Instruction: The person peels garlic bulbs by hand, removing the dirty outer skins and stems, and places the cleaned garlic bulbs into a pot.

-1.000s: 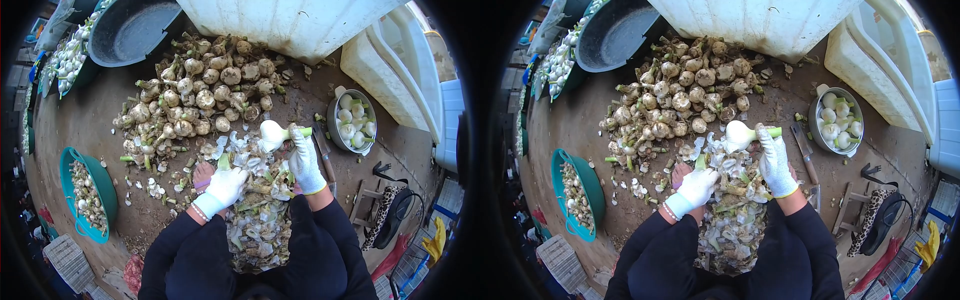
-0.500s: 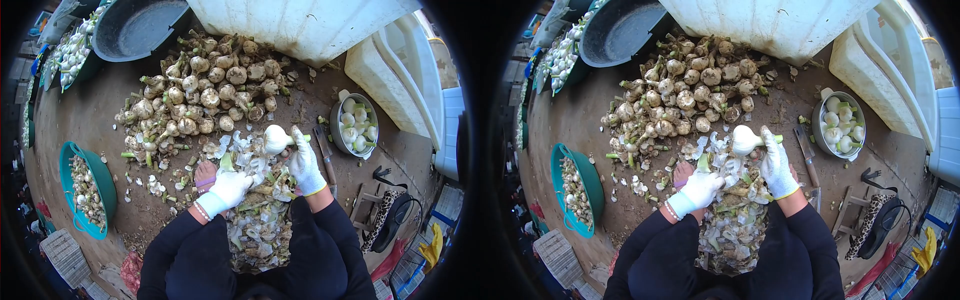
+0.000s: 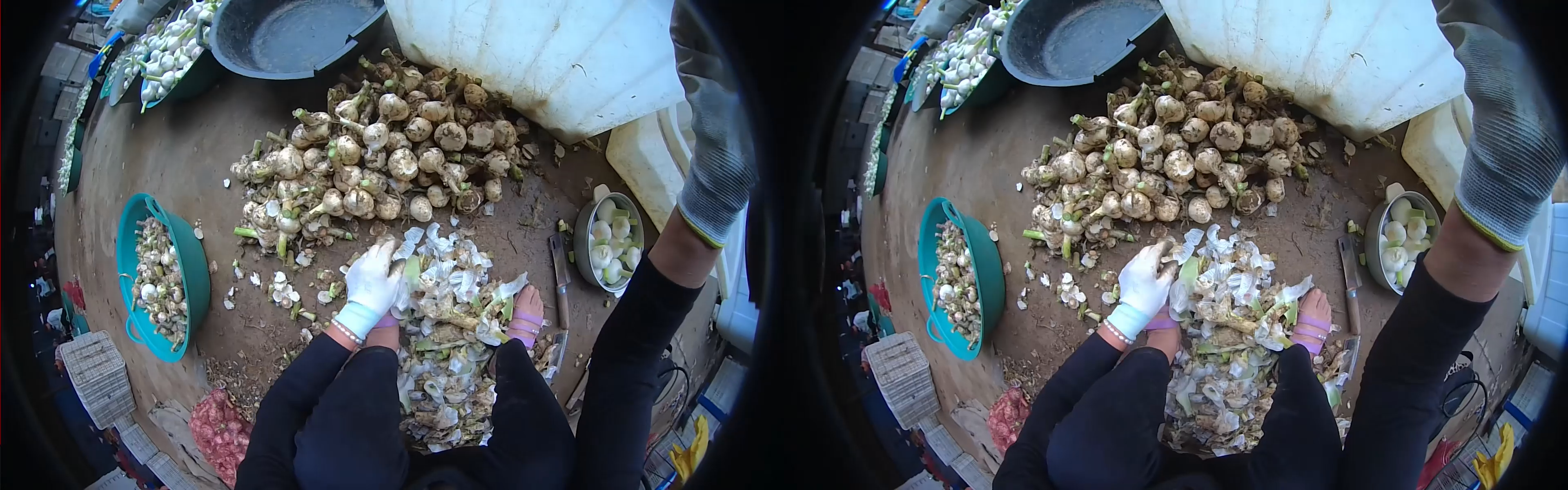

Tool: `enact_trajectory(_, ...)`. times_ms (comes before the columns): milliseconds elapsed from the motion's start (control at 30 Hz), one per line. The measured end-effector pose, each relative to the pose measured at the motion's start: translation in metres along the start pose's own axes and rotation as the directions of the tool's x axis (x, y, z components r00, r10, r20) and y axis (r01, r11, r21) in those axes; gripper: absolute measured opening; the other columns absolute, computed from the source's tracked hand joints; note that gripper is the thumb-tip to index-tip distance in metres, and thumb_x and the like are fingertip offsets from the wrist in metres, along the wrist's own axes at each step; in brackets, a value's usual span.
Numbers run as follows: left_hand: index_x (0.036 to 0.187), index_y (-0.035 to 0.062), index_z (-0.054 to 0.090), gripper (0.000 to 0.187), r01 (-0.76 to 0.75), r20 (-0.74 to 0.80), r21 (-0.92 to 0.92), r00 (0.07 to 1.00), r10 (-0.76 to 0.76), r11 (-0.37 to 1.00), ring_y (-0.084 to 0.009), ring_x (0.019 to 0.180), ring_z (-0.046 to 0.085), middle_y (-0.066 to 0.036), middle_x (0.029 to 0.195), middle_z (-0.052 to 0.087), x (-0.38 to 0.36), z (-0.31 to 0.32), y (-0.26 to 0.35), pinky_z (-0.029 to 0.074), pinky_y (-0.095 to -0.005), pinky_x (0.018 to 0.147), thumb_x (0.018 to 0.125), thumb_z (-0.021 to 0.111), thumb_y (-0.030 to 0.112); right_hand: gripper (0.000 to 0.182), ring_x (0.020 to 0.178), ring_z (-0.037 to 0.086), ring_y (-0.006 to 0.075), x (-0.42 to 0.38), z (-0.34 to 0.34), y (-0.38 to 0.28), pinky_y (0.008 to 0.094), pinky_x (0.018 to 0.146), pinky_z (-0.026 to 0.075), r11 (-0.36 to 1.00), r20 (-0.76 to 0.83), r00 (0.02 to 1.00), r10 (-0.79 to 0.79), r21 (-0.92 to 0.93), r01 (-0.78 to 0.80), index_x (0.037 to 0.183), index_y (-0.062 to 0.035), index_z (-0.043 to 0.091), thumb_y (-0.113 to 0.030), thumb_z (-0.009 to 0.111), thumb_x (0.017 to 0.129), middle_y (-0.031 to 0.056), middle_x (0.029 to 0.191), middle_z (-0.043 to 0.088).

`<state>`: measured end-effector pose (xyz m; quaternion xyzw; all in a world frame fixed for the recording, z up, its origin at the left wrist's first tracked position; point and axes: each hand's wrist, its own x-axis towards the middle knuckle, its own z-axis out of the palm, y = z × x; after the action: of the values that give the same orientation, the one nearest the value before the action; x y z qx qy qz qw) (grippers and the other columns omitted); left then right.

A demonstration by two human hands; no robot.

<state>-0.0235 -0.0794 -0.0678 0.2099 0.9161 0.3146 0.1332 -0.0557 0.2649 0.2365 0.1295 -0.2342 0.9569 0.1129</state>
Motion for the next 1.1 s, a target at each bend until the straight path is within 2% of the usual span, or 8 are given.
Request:
enact_trajectory(100,0.128,0.0122,0.051,0.057,-0.048,-0.172,0.547,0.971,0.169,0.836,-0.0345,0.112,0.052,-0.016,0.125,0.054,0.047,-0.019,-0.022,0.043,-0.0474,0.091,0.076,0.069,0.023,0.04,0.103,0.062,0.0239,-0.016,-0.035,0.024,0.0353,0.095,0.05,0.572,-0.011,0.921,-0.391,-0.786,0.233,0.13,0.0041,0.048,-0.02,0.052,0.098,0.016,0.108,0.064)
enact_trajectory(133,0.13,0.0131,0.049,0.059,-0.084,-0.122,0.647,0.97,0.212,0.758,-0.0347,0.115,0.049,-0.016,0.128,0.051,0.064,-0.023,-0.033,0.043,-0.0473,0.091,0.076,0.069,0.023,0.039,0.082,0.063,0.0224,-0.034,-0.064,0.072,0.0341,0.083,0.052,0.899,-0.139,0.987,-0.078,-0.439,0.009,0.127,0.0059,0.05,-0.018,0.055,0.096,0.0093,0.09,0.064)
enact_trajectory(200,0.13,0.0131,0.049,0.061,-0.176,-0.04,0.76,0.948,0.315,0.626,-0.0342,0.113,0.051,-0.014,0.127,0.052,0.085,-0.013,-0.065,0.044,-0.0461,0.089,0.074,0.071,0.024,0.036,0.07,0.057,0.0123,-0.075,-0.084,0.121,0.0283,0.074,0.052,0.845,-0.411,0.909,0.074,-0.458,-0.276,0.122,0.0044,0.053,-0.02,0.058,0.095,0.0022,0.076,0.056)
enact_trajectory(367,0.132,0.0095,0.046,0.073,-0.009,-0.137,0.627,0.983,0.122,0.779,-0.0304,0.11,0.053,-0.014,0.124,0.054,0.075,-0.033,-0.045,0.042,-0.042,0.087,0.07,0.076,0.035,0.038,0.074,0.054,0.0053,-0.166,-0.111,0.156,0.0202,0.069,0.045,0.63,-0.561,0.761,0.326,-0.471,-0.617,0.123,0.0022,0.051,-0.027,0.053,0.099,0.0022,0.086,0.062)
enact_trajectory(500,0.136,0.004,0.042,0.067,0.138,-0.328,-0.082,0.931,-0.157,0.987,-0.0318,0.114,0.056,-0.018,0.125,0.056,0.049,-0.05,-0.023,0.045,-0.0387,0.097,0.079,0.072,0.021,0.036,0.08,0.058,0.0062,-0.187,-0.111,0.173,0.021,0.071,0.047,0.666,-0.543,0.737,0.403,-0.378,-0.643,0.122,0.0002,0.051,-0.028,0.052,0.099,0.005,0.095,0.063)
enact_trajectory(533,0.136,0.006,0.041,0.06,0.065,-0.305,-0.283,0.94,-0.154,0.957,-0.0247,0.107,0.06,-0.014,0.121,0.058,0.049,-0.042,-0.04,0.051,-0.0363,0.089,0.083,0.068,0.016,0.036,0.08,0.058,0.0062,-0.188,-0.114,0.178,0.021,0.071,0.047,0.672,-0.546,0.737,0.397,-0.374,-0.639,0.122,0.0002,0.051,-0.028,0.052,0.099,0.005,0.095,0.063)
enact_trajectory(600,0.132,0.0065,0.043,0.053,0.306,0.163,-0.891,0.905,-0.392,0.335,-0.022,0.107,0.059,-0.011,0.121,0.056,0.042,-0.052,-0.015,0.053,-0.0359,0.083,0.086,0.067,0.017,0.035,0.08,0.058,0.0072,-0.187,-0.119,0.185,0.0226,0.073,0.048,0.612,-0.509,0.775,0.375,-0.492,-0.619,0.122,0.0004,0.051,-0.027,0.052,0.099,0.0056,0.097,0.063)
enact_trajectory(1100,0.131,0.0009,0.042,0.066,-0.066,-0.105,-0.665,0.994,-0.006,0.744,-0.0242,0.119,0.049,-0.014,0.13,0.048,0.012,0.004,0.072,0.04,-0.0345,0.102,0.073,0.073,0.0,0.023,0.07,0.056,0.0058,-0.191,-0.113,0.173,0.0227,0.062,0.045,0.528,-0.658,0.728,0.192,-0.556,-0.642,0.113,0.0001,0.057,-0.016,0.055,0.096,0.0028,0.082,0.065)
